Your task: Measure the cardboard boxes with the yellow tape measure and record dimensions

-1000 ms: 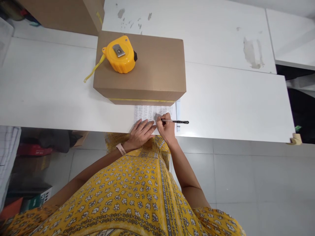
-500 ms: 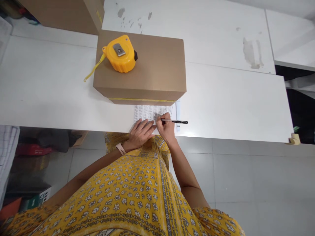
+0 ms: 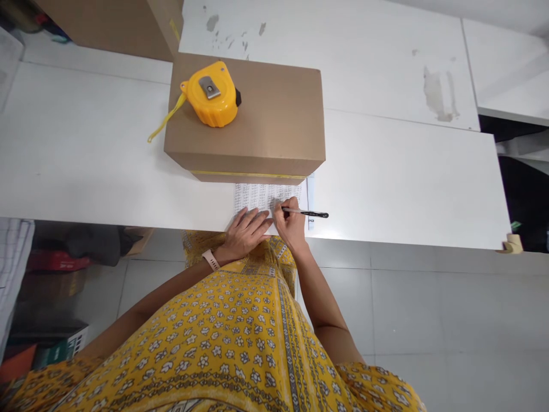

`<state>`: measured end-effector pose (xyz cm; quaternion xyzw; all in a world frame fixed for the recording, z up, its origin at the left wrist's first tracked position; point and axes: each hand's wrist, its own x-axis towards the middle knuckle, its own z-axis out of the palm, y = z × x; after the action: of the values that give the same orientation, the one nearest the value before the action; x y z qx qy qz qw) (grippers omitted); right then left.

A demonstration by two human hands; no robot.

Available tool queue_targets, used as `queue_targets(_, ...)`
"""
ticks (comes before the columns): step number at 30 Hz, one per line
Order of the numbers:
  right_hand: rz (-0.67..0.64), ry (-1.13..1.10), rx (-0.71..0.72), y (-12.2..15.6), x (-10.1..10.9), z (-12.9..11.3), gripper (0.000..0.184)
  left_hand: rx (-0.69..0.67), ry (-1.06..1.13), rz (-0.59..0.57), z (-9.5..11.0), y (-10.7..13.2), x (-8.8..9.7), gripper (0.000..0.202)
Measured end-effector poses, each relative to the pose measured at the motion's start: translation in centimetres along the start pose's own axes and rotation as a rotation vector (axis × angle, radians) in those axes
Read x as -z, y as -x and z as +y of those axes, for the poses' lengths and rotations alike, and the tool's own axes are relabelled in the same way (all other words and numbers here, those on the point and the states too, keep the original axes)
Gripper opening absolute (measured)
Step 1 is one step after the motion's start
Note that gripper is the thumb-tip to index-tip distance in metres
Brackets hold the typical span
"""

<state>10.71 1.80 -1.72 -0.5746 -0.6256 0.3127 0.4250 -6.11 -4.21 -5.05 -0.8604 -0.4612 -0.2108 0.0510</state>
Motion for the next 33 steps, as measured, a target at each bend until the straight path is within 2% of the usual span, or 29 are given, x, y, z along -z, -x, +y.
queue_targets(8, -0.012, -0.004, -0.019, 0.07, -0.08, 0.01, 0.022, 0.041, 0.052, -0.11, 0.04, -0.03, 0.07, 0.045)
queue_targets(25, 0.008, -0.002, 0.002, 0.02, -0.05, 0.11, 0.022, 0.019, 0.023, -0.062, -0.02, -0.06, 0.15, 0.044)
queue_targets(33, 0.008, 0.005, 0.009, 0.01, 0.03, 0.04, 0.023, 0.037, 0.062, -0.111, 0.02, 0.0, 0.12, 0.045)
